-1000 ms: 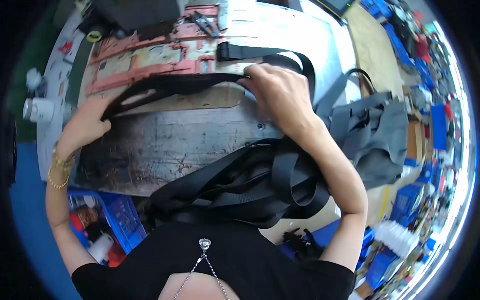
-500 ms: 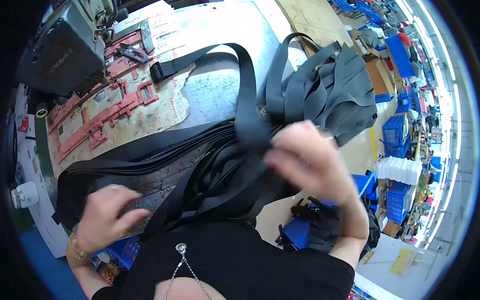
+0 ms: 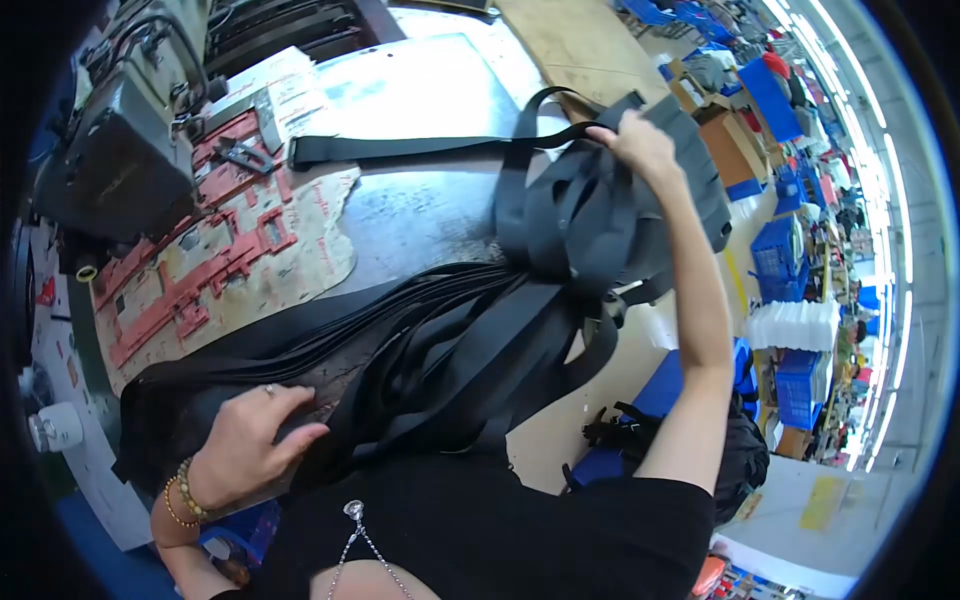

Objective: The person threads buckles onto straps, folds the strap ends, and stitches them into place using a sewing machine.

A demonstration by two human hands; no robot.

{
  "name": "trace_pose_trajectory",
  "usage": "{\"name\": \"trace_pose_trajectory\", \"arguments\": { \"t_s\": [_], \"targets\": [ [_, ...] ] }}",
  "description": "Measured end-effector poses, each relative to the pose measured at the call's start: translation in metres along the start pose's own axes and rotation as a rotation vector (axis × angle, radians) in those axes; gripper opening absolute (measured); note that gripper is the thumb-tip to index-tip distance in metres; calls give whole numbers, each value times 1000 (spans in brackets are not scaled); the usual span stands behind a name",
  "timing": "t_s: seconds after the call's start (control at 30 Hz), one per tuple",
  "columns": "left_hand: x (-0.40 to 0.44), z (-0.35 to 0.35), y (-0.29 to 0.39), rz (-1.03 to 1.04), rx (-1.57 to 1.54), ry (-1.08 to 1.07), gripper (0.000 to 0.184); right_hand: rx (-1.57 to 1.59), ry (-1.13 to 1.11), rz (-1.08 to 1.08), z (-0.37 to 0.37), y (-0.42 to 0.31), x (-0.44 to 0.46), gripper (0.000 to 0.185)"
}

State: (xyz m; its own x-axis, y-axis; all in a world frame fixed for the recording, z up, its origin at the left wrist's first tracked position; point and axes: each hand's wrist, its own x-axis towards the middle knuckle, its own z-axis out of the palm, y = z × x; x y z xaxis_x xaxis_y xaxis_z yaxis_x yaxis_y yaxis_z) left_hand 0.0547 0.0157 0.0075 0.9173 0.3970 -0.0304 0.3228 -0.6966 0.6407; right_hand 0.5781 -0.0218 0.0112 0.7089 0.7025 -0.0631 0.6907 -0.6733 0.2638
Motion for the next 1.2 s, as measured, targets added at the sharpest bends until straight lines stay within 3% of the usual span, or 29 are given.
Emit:
{"name": "trace_pose_trajectory", "arguments": {
  "t_s": [0.07,0.1,0.17,0.2,0.23,0.27,0.3,0.33,0.4,0.43,0.5,0.53,0.57,0.63,0.73,0.83,0.87,0.9,0.93,1.0,1.03,1.17,1.2],
  "targets": [
    [-1,-8,-2,-22,7,18,24,-208,301,-177,-24,-24,-21,62],
    [1,-13,-3,-26,4,39,24,-196,298,-198,-32,-40,-31,62],
    [2,-19,-5,-52,-10,79,22,304,336,-760,-51,-85,-61,45],
    [-2,-21,-6,-70,-17,92,22,480,28,-866,-77,-116,-99,31],
    [-6,-24,-8,-82,-19,103,22,500,10,-887,-73,-138,-119,31],
    [-11,-25,-11,-107,-14,99,22,515,-122,-1178,-72,-156,-134,31],
    [-14,-22,-15,-82,99,261,24,517,-252,-1467,-71,-169,-142,32],
    [-16,-22,-18,-55,212,424,26,448,10,-1571,-57,-181,-144,30],
    [-16,-33,-27,-95,513,475,35,409,-184,-1391,-38,-195,-139,21],
    [-21,-35,-39,-129,527,478,35,415,-186,-1427,-41,-200,-140,21],
    [-44,-36,-67,-428,495,396,43,466,-785,-1134,-50,-202,-148,18],
    [-58,-42,-73,-497,521,409,43,484,-701,-1261,-34,-195,-148,19],
    [-74,-47,-77,-505,520,392,45,435,-475,-1410,-37,-193,-150,26],
    [-104,-54,-79,-507,499,351,49,458,-301,-1362,-47,-186,-154,33],
    [-136,-56,-68,-626,398,317,54,411,-631,-1124,-43,-165,-147,34],
    [-159,-56,-60,-850,120,291,63,489,-693,-1070,-39,-158,-140,26],
    [-172,-50,-66,-806,309,318,68,484,-702,-1062,-39,-156,-143,26],
    [-183,-45,-73,-752,499,348,74,506,-569,-1060,-38,-155,-144,23],
    [-189,-44,-74,-744,493,347,74,523,-433,-1055,-38,-154,-145,21],
    [-196,-38,-69,-597,1026,420,71,553,-167,-1043,-37,-153,-146,16],
    [-197,-39,-67,-596,1020,414,71,552,-175,-1040,-36,-150,-144,16],
    [-197,-66,-43,-944,463,192,63,742,-426,-972,-28,-137,-124,14],
    [-189,-72,-40,-886,443,256,63,720,-418,-954,-27,-141,-124,17]
  ]
}}
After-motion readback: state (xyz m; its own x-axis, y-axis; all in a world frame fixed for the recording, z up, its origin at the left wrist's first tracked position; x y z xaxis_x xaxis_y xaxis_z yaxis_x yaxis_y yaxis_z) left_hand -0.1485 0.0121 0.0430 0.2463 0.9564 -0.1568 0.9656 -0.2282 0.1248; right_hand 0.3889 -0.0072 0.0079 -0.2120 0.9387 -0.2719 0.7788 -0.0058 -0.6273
